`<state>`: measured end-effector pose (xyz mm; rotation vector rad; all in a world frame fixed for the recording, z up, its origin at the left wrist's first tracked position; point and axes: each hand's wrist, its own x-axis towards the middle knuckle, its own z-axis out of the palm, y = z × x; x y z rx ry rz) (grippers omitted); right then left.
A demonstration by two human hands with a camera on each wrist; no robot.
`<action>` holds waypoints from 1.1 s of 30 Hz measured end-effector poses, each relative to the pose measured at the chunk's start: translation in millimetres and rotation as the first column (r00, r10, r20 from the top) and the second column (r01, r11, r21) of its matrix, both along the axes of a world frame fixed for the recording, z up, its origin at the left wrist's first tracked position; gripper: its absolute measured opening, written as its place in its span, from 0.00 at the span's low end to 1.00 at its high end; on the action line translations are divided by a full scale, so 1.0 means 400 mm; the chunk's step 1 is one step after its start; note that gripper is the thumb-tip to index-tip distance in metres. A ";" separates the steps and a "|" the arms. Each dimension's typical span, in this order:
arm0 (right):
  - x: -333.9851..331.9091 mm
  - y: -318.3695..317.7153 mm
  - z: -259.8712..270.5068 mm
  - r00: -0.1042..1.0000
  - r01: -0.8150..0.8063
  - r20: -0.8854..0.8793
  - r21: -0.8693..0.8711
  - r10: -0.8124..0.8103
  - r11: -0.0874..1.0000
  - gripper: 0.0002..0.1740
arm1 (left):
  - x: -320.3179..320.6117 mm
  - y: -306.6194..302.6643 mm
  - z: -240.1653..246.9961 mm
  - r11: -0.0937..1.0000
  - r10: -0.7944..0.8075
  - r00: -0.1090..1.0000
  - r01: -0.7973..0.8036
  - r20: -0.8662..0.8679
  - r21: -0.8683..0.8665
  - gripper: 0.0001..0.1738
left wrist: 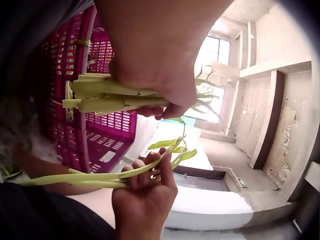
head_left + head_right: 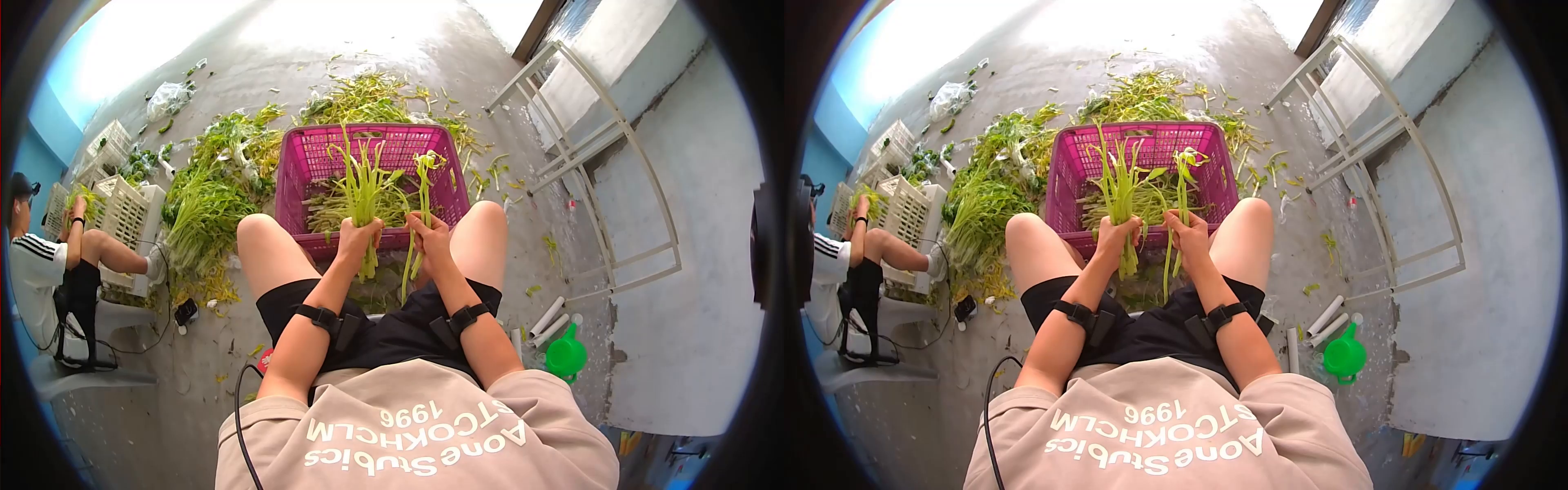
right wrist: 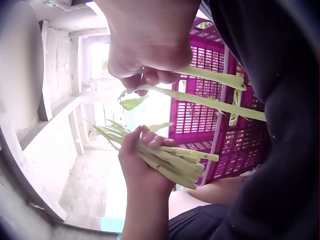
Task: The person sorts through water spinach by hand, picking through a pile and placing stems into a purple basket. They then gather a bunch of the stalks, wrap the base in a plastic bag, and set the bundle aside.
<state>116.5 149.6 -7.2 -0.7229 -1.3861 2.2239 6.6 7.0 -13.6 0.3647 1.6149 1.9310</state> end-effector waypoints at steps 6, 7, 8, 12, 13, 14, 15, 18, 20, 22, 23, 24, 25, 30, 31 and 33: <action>0.001 -0.004 0.003 0.999 -0.036 -0.018 -0.012 0.035 0.999 0.07 | 0.006 0.002 0.003 0.995 -0.072 0.997 0.073 -0.013 0.073 0.09; 0.000 -0.005 0.002 0.999 -0.035 -0.018 -0.012 0.035 0.999 0.07 | 0.008 0.004 0.004 0.994 -0.077 0.997 0.077 -0.012 0.072 0.09; -0.001 -0.006 0.001 0.999 -0.041 -0.033 -0.018 0.040 0.999 0.07 | 0.010 0.004 0.004 0.994 -0.081 0.997 0.082 -0.010 0.071 0.10; 0.002 -0.003 0.005 0.994 -0.045 -0.102 -0.048 0.040 0.998 0.08 | 0.010 0.002 -0.001 0.988 -0.152 0.987 0.151 0.048 0.029 0.10; 0.001 -0.001 0.009 0.994 -0.046 -0.104 -0.047 0.041 0.998 0.08 | 0.012 0.000 0.007 0.977 -0.212 0.976 0.213 0.042 -0.016 0.10; 0.002 0.000 0.012 0.993 -0.012 -0.117 -0.075 0.004 0.997 0.08 | 0.016 -0.002 0.015 0.960 -0.272 0.961 0.274 0.040 -0.062 0.10; 0.004 0.003 0.013 0.991 0.021 -0.129 -0.104 -0.034 0.994 0.09 | 0.021 -0.002 0.015 0.959 -0.273 0.961 0.275 0.040 -0.062 0.10; 0.005 0.029 0.010 0.978 0.052 -0.195 -0.124 -0.076 0.991 0.09 | 0.029 -0.004 0.014 0.915 -0.403 0.914 0.402 0.042 0.029 0.14; 0.009 0.039 0.004 0.978 0.066 -0.185 -0.136 -0.091 0.989 0.09 | 0.034 -0.007 0.009 0.897 -0.442 0.897 0.442 0.013 0.014 0.13; 0.009 0.046 0.000 0.979 0.081 -0.176 -0.147 -0.107 0.986 0.10 | 0.038 -0.007 0.005 0.877 -0.481 0.877 0.481 -0.015 -0.001 0.13; 0.008 0.048 -0.002 0.981 0.086 -0.164 -0.132 -0.107 0.988 0.10 | 0.038 -0.007 0.001 0.847 -0.532 0.846 0.531 -0.048 -0.032 0.12; 0.006 0.043 0.008 0.983 0.090 -0.151 -0.117 -0.107 0.989 0.10 | 0.039 -0.009 0.008 0.815 -0.580 0.811 0.577 -0.079 -0.064 0.12; 0.004 0.038 0.018 0.983 0.089 -0.152 -0.118 -0.107 0.989 0.10 | 0.036 -0.011 0.015 0.815 -0.580 0.811 0.576 -0.079 -0.065 0.12; 0.005 0.034 0.012 0.997 0.042 -0.062 -0.040 -0.045 0.998 0.15 | 0.007 -0.015 0.028 0.932 -0.342 0.934 0.323 0.104 0.164 0.09; 0.007 0.032 0.009 0.997 0.043 -0.062 -0.040 -0.045 0.998 0.15 | 0.001 -0.018 0.032 0.955 -0.253 0.955 0.221 0.157 0.197 0.08; 0.007 0.024 0.008 0.994 -0.109 0.013 -0.007 0.109 0.994 0.16 | -0.011 -0.019 0.023 0.949 -0.235 0.959 0.192 0.157 0.250 0.10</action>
